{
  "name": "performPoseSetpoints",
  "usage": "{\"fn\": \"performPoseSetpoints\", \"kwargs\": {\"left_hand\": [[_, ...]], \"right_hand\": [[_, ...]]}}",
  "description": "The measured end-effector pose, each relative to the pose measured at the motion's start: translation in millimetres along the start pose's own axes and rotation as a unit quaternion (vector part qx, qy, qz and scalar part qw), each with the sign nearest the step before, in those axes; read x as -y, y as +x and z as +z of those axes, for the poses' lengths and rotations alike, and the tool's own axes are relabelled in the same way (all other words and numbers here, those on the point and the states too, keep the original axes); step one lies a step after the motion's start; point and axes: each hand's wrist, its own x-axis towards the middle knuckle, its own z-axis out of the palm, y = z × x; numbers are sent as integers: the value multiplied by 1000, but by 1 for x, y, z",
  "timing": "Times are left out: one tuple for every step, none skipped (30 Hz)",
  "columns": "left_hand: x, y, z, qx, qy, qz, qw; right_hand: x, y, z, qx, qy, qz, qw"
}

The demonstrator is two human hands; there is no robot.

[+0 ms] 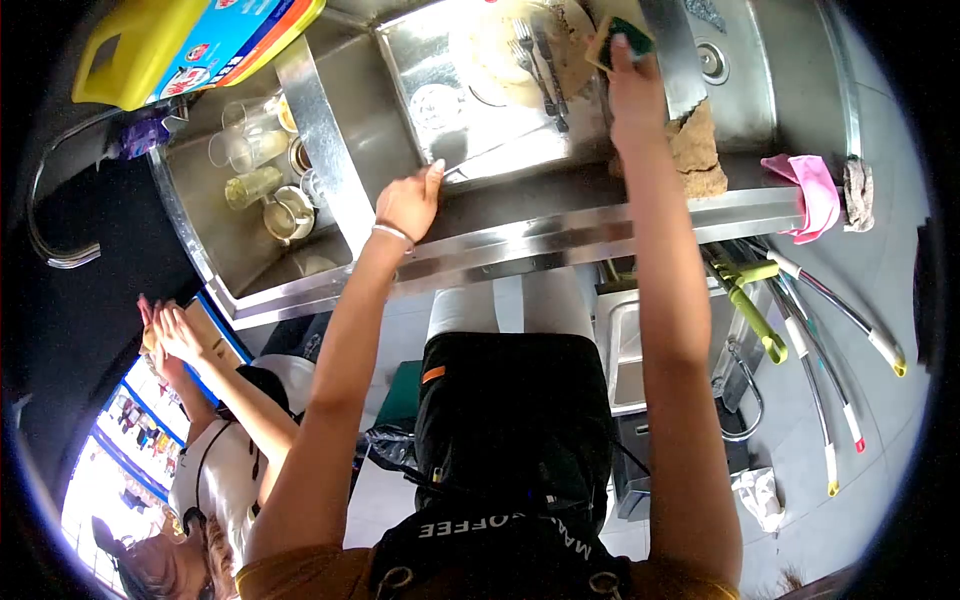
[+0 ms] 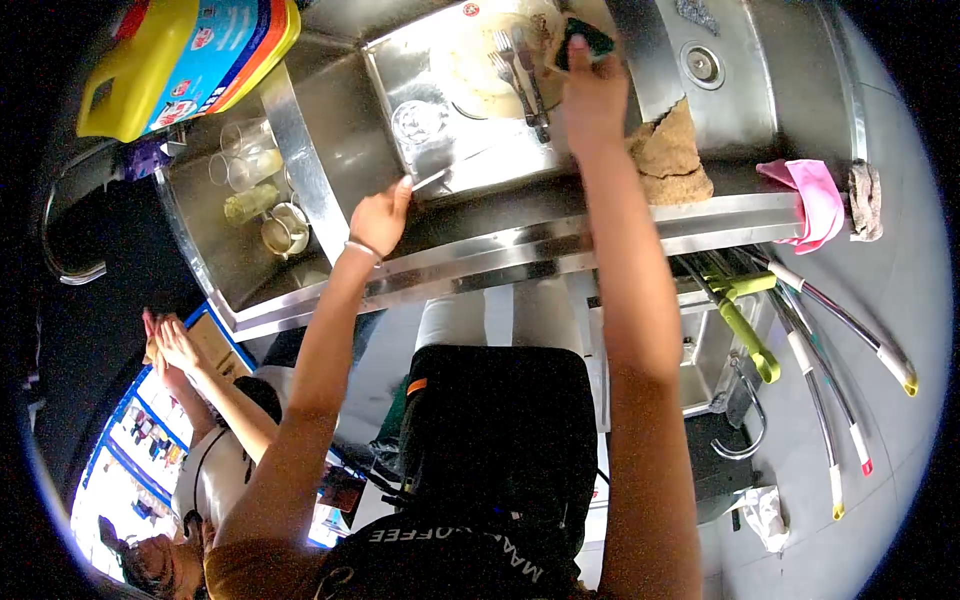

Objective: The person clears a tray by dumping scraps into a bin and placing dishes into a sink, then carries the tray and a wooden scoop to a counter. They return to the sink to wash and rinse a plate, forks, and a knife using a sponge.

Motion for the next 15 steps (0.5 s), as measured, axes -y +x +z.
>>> {"fn": "performPoseSetpoints", "kwargs": {"left_hand": [[6,9,9,7,38,22,999],[16,22,25,13,76,43,996],[30,36,44,17,91,80,993],[44,50,67,22,105,117,987],[52,62,80,28,120,154,980],[50,70,85,50,133,138,980],[45,78,91,72,145,123,979],[44,87,98,95,158,107,977],[59,103,117,117,141,111,977],[54,106,116,128,134,100,978],[49,110,116,139,127,88,978],[45,113,116,151,121,76,978],[46,122,115,195,175,109,959],[45,130,118,212,187,102,954],[44,136,122,230,199,96,948]], "right_hand": [[0,1,-11,30,97,3,995],[1,0,-20,61,194,4,979],[8,-5,-30,124,268,31,955],[20,-13,-42,186,339,58,921],[27,-20,-52,244,406,83,877],[26,-25,-59,262,429,83,861],[25,-28,-65,279,452,82,843],[25,-32,-69,295,474,81,825],[27,-34,-70,329,492,77,802],[22,-32,-74,339,488,72,801],[14,-30,-80,348,485,66,799],[9,-28,-84,358,482,62,797],[9,-33,-87,327,461,76,821],[14,-38,-87,302,440,92,841],[20,-45,-86,275,417,107,859]]}}
